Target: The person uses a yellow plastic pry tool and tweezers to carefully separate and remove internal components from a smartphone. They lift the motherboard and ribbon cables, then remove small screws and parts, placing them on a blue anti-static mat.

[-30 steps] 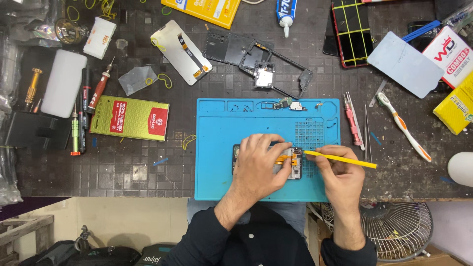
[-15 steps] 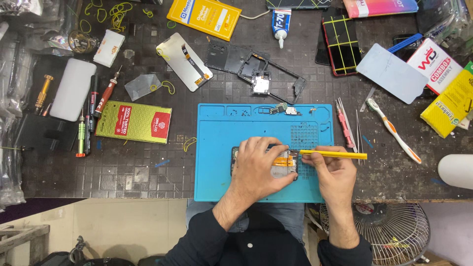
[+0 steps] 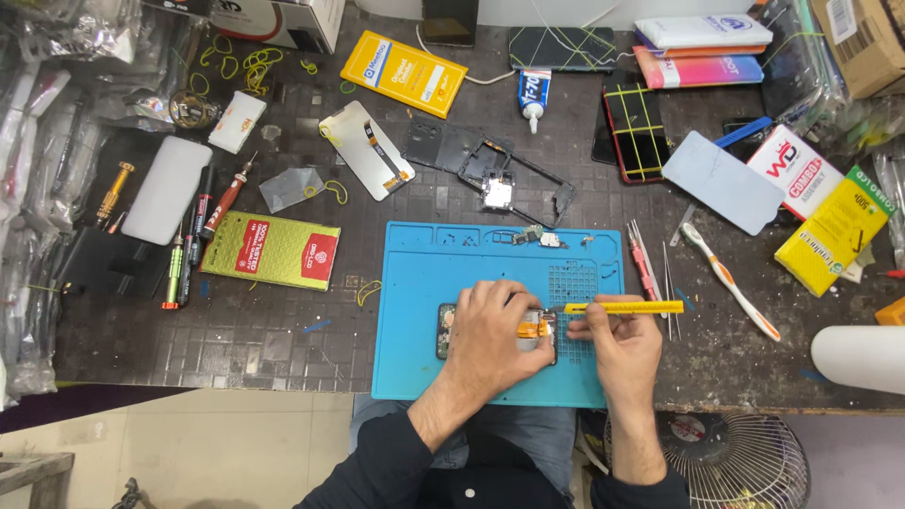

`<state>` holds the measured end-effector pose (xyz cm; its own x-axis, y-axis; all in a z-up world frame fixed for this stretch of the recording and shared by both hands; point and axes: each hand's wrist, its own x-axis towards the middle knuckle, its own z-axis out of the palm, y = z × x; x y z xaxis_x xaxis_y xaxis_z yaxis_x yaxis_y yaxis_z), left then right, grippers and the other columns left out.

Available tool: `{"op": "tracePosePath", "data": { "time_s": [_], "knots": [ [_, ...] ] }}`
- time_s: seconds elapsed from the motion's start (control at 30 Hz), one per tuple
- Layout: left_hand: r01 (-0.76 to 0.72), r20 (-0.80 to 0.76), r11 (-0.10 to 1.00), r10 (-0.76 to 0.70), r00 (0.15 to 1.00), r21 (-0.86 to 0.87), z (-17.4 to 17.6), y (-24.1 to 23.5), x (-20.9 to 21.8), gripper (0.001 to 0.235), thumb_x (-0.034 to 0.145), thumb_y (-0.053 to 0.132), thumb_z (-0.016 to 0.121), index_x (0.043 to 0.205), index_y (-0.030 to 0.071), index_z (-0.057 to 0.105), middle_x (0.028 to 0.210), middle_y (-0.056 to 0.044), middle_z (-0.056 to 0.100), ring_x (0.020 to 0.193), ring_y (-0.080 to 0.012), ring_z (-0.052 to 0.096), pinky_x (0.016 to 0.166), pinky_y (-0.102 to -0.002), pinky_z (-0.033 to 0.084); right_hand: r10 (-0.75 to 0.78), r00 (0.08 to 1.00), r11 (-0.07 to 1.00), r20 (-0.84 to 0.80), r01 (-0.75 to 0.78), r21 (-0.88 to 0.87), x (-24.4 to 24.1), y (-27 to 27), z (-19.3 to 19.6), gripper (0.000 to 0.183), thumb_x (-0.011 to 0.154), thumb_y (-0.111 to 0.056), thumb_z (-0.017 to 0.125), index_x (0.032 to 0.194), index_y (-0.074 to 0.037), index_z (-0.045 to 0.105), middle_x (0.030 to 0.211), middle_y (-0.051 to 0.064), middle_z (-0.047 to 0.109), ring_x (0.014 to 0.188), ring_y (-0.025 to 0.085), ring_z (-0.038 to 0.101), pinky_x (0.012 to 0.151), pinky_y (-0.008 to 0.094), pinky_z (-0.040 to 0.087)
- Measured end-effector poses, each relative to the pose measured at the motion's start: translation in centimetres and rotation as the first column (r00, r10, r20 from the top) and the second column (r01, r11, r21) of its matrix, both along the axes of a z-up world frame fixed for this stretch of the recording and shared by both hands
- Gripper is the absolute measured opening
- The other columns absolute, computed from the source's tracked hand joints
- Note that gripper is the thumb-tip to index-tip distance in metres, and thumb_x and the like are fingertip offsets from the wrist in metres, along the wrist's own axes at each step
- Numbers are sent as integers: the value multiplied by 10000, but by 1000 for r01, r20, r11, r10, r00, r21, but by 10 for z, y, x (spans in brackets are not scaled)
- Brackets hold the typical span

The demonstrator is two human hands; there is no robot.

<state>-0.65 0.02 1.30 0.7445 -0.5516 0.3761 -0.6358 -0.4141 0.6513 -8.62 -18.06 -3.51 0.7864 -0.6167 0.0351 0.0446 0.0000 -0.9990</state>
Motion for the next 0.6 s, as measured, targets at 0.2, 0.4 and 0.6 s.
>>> {"op": "tracePosePath", "data": {
  "time_s": [0.2, 0.4, 0.6],
  "knots": [
    [5, 19, 1000, -5, 1000, 0, -3, 15, 11, 371, 728, 245, 763, 1022, 32, 687, 1125, -90, 631, 1070, -278, 565, 900, -423, 427, 22, 1000, 999, -3, -22, -50, -3, -2, -1, 146, 1011, -77, 635, 1087, 45, 605, 872, 119, 687, 765, 177, 725, 655, 317, 651],
    [165, 6, 986, -165, 986, 16, -4, 26, 27, 412, 707, 272, 782, 1024, 38, 663, 1134, -103, 620, 1092, -296, 559, 955, -424, 437, 2, 1000, 999, -18, -3, -52, -1, -2, -1, 139, 998, -67, 635, 1079, 42, 610, 871, 121, 688, 752, 180, 725, 639, 316, 646],
    [394, -63, 919, -392, 918, 8, 5, 33, 44, 626, 656, 349, 839, 1159, 30, 648, 1209, -149, 596, 1145, -350, 529, 998, -456, 399, -20, 1000, 1000, -24, 19, -21, -1, -2, -1, 159, 990, -66, 639, 1100, 43, 607, 885, 126, 692, 743, 181, 721, 623, 311, 641]
  ]
}}
